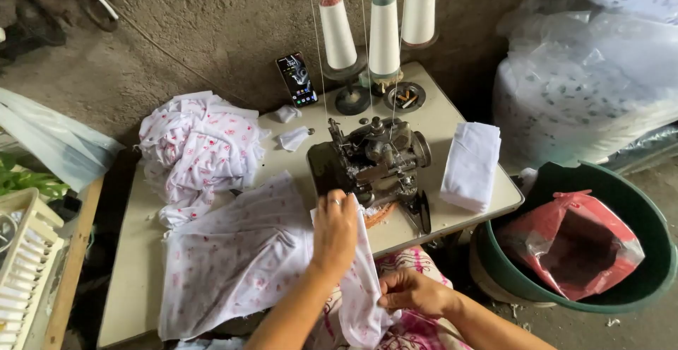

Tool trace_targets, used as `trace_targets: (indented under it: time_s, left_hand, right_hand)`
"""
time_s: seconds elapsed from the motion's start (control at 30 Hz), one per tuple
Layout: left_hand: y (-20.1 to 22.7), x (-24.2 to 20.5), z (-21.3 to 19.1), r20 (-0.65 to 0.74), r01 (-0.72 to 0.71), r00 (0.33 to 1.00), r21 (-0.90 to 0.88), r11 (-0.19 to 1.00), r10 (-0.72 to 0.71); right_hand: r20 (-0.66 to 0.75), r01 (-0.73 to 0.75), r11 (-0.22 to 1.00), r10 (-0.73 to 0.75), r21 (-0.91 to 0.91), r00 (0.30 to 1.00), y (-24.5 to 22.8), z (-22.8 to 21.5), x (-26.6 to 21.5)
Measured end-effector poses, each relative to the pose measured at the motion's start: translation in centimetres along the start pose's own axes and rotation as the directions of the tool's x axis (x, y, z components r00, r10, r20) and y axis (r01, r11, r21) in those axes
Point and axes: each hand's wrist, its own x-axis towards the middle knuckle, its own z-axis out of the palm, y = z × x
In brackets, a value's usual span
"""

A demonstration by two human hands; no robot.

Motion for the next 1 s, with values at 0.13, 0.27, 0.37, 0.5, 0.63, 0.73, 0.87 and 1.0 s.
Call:
trace_targets:
  time_s: [0.13,0.27,0.37,0.5,0.63,0.73,0.87,1.0]
  left_hand:
    - [0.8,-1.7,1.4,0.015,0.008,1.000,0.021,1.000,-0.008]
    - [0.4,-1.5,2.1,-0.017,-0.022,1.000,0.024,0.999,0.022]
    - [0.5,-1.6,2.0,0.002,-0.031,1.000,0.055,0.998,0.031]
    - [0.7,-1.4,2.4,-0.012,-0.011,1.000,0.027,1.000,0.011]
    - [0.3,-1.5,3.3,-0.042,-0.016,0.999,0.034,0.999,0.018]
    - [0.1,-1.3,3.3,0.022,-0.036,0.999,0.009,0.999,0.036]
    - [0.0,-0.9,2.9,-0.073,-0.059,0.996,-0.005,0.998,0.058]
    - [-0.1,-0.7,2.6,-0.076,-0.062,0.995,-0.044,0.997,0.059]
  right_hand:
    - [-0.004,-0.028,1.000,0.028,-0.002,1.000,-0.8,-0.8,-0.1]
    - [0.022,0.052,0.998,-0.051,-0.032,0.998,-1.7,-1.3,-0.2]
    - [0.003,0.082,0.996,-0.082,-0.048,0.997,-2.0,-1.5,-0.4]
    - [-0.010,0.089,0.996,-0.089,-0.015,0.996,-2.4,-1.5,-0.5]
    - [-0.049,0.068,0.997,-0.069,-0.023,0.996,-1.2,-2.7,-0.6]
    - [-0.080,0.084,0.995,-0.079,0.050,0.994,-0.8,-2.9,-0.6]
    - [-0.113,0.087,0.994,-0.079,0.061,0.990,0.4,-3.1,-0.6]
    - [-0.099,0.128,0.985,-0.117,0.112,0.988,0.0,-2.5,-0.3]
